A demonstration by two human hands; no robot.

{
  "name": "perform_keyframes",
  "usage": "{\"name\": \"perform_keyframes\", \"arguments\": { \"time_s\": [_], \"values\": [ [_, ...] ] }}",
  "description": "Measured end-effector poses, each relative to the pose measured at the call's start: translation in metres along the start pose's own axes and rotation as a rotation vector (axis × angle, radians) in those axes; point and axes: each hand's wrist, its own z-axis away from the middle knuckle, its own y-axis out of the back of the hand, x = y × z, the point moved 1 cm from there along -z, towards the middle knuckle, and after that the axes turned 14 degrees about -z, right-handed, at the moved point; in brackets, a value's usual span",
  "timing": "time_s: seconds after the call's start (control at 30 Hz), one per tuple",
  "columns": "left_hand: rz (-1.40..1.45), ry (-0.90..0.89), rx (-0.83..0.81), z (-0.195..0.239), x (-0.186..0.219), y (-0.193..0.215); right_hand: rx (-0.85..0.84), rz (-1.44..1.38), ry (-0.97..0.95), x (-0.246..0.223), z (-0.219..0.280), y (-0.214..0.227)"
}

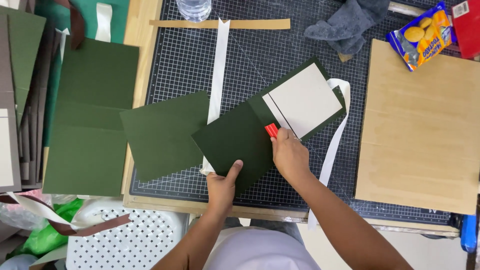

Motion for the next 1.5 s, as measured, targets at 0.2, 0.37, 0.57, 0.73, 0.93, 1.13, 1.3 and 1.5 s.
{"name": "perform_keyframes", "arguments": {
  "time_s": [0.2,0.37,0.57,0.73,0.93,1.13,1.3,1.5],
  "values": [
    [-0.007,0.039,0.012,-0.004,0.001,0.0,-0.028,-0.003,-0.007,-0.011,-0.006,0.007],
    [-0.017,0.03,0.007,0.001,0.009,0.004,-0.035,0.025,0.005,-0.033,-0.028,0.01],
    [-0.035,0.019,-0.015,-0.002,0.001,0.006,-0.012,0.044,0.012,-0.055,-0.05,0.014],
    [-0.026,-0.004,-0.018,-0.008,-0.011,0.003,0.031,0.07,0.061,-0.063,-0.068,0.007],
    [0.031,-0.028,0.009,-0.01,-0.019,-0.003,0.061,0.076,0.09,-0.063,-0.081,0.01],
    [0.116,-0.048,0.062,-0.01,-0.023,-0.011,-0.032,-0.001,0.251,-0.03,-0.106,0.013],
    [0.169,-0.053,0.161,-0.004,-0.022,-0.019,-0.037,0.047,0.233,-0.023,-0.107,0.01],
    [0.219,-0.076,0.162,-0.008,-0.029,-0.025,-0.054,0.079,0.203,-0.006,-0.084,0.009]
  ]
}}
